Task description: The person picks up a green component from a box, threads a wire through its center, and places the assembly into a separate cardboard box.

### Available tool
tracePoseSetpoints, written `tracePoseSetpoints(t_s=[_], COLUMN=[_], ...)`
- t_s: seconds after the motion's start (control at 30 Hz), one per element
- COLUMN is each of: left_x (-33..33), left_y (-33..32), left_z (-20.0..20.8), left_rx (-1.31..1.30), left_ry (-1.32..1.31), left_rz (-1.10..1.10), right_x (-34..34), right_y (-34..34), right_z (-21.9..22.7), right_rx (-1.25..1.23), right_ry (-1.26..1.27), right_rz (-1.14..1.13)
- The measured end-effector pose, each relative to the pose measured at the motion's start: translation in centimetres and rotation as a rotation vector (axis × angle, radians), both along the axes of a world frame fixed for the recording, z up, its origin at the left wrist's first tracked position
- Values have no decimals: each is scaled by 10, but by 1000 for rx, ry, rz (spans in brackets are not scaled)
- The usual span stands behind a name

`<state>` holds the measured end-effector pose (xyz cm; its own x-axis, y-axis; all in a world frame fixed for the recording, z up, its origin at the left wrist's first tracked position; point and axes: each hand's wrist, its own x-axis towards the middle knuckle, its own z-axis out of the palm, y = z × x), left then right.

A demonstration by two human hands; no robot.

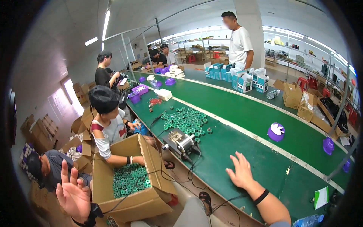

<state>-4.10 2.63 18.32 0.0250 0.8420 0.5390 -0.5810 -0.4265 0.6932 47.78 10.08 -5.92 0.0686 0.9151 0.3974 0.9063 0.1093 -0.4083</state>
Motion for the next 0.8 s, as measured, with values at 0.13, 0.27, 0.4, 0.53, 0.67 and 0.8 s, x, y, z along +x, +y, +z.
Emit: tracePoseSetpoints(t_s=[0.13, 0.27, 0.4, 0.53, 0.67, 0.8], left_x=[-8, -6, 13, 68, 107, 143], left_y=[-9, -26, -19, 50, 125, 148], left_z=[-17, -31, -27, 41, 106, 180], left_rx=[48, 147, 229, 164, 66, 169], left_ry=[93, 269, 372, 546, 448, 391], left_rz=[135, 251, 353, 339, 233, 191], right_x=[-16, -21, -28, -40, -49, -50], right_y=[-38, -40, -36, -43, -39, -48], right_z=[-23, -42, -48, -41, -41, -35], right_rx=[-128, -246, -234, -243, -185, -170], right_ry=[155, 96, 43, -38, -18, -27], right_rz=[-82, -94, -136, -214, -239, -279])
